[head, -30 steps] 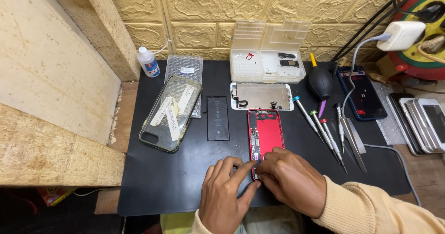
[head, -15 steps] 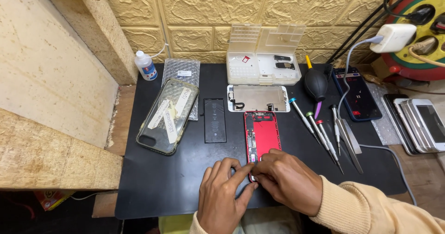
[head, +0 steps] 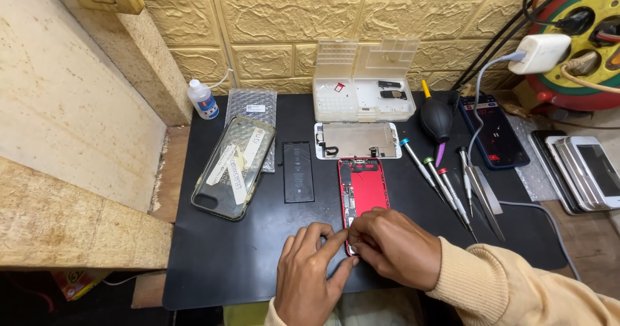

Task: Disassembling and assembling internal components of a mobile phone using precision tools at a repair bench.

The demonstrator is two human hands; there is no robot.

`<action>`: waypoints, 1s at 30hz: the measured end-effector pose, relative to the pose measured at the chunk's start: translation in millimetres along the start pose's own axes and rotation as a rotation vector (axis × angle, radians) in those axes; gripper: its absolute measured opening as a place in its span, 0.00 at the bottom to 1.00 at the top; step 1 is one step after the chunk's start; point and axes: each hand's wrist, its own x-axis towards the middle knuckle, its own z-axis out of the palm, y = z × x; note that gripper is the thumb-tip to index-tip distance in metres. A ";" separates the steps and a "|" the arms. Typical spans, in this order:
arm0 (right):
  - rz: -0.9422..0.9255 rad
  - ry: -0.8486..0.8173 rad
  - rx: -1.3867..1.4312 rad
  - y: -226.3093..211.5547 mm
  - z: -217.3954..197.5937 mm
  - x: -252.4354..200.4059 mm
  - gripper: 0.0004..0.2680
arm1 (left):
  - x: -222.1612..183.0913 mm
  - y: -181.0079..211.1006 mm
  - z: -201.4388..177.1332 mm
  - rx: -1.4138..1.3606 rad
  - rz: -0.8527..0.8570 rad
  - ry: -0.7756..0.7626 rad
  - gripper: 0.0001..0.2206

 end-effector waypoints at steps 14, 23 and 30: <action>0.003 0.045 0.033 -1.6 1.2 -5.5 0.03 | -0.7 -1.0 -0.1 -0.025 0.002 0.023 0.15; -0.084 0.078 -0.016 2.0 3.3 -0.9 0.04 | -2.6 -3.9 3.7 -0.042 0.004 0.059 0.18; 0.007 0.005 0.008 -1.3 -0.5 4.0 0.05 | -4.3 -6.6 8.0 -0.045 -0.033 0.061 0.19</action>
